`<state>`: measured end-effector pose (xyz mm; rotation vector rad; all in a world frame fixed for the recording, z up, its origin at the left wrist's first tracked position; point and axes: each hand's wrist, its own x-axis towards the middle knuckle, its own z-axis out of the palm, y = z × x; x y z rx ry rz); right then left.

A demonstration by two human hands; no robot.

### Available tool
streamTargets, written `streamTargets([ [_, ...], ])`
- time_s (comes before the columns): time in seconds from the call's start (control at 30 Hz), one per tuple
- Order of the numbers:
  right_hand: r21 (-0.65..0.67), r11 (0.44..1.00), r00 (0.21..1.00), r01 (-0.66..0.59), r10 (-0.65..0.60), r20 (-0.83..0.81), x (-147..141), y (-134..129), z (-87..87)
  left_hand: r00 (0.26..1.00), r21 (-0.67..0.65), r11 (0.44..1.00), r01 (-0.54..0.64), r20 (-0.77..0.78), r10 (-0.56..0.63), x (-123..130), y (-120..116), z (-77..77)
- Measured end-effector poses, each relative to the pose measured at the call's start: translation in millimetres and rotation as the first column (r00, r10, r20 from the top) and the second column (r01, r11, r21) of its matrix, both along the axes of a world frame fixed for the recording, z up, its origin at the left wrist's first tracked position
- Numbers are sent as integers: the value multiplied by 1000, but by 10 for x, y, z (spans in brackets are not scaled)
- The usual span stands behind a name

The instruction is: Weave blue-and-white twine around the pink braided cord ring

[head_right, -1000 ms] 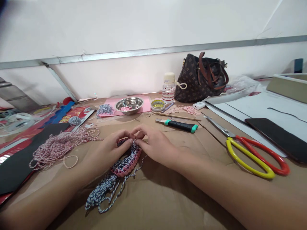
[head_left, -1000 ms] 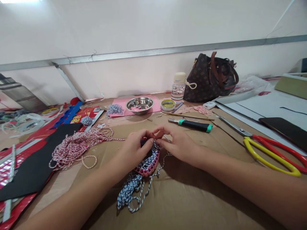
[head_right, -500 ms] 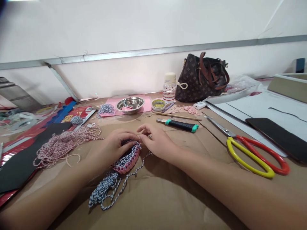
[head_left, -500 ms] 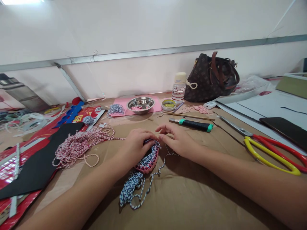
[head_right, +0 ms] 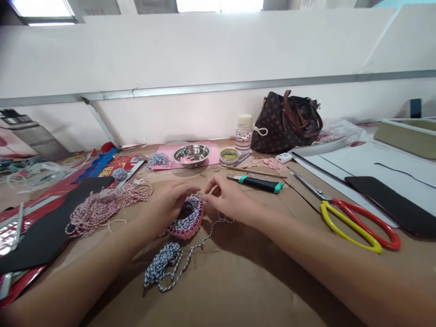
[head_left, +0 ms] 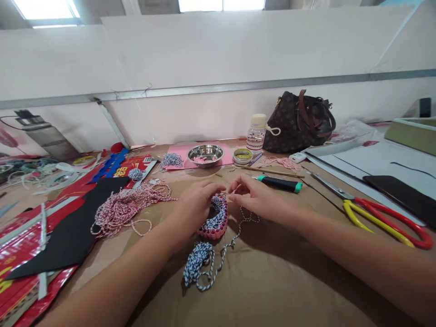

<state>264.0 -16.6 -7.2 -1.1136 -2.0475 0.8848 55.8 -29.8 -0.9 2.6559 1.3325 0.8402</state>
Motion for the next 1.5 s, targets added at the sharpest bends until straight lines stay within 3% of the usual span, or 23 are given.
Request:
streamTargets([
  [0.07,151,988,999,-35,31,31,-9,-29,7,999,0,1000,-28,33,28,-31,0,5],
  [0.13,285,939,980,-192,166,112,-22,-83,-18,998,23,998,-52,46,51,-63,-2,20],
  [0.23,353,827,886,-438,330,327,-51,-183,-86,995,82,993,-85,60,81,-115,14,61],
  [0.3,361,796,847,-486,327,419,-77,-231,-127,990,123,984,-126,72,117,-168,46,94],
  [0.47,369,816,860,-445,275,429,-103,-247,-189,950,168,935,-313,63,306,-446,219,149],
  [0.67,375,840,896,-392,257,363,-35,-202,-239,840,-68,840,-539,38,542,-846,460,21],
  [0.83,376,848,897,-373,227,379,-12,-188,-210,795,-102,790,-604,-2,607,-929,548,-112],
  [0.93,371,851,893,-373,221,391,-11,-197,-198,795,-128,788,-602,-7,606,-861,594,-119],
  [1.2,377,838,886,-394,237,399,-2,-159,-227,879,-119,873,-473,-137,458,-635,852,-229],
  [1.5,359,842,878,-403,245,412,8,-162,-212,878,-93,889,-448,-234,418,-778,946,-313],
])
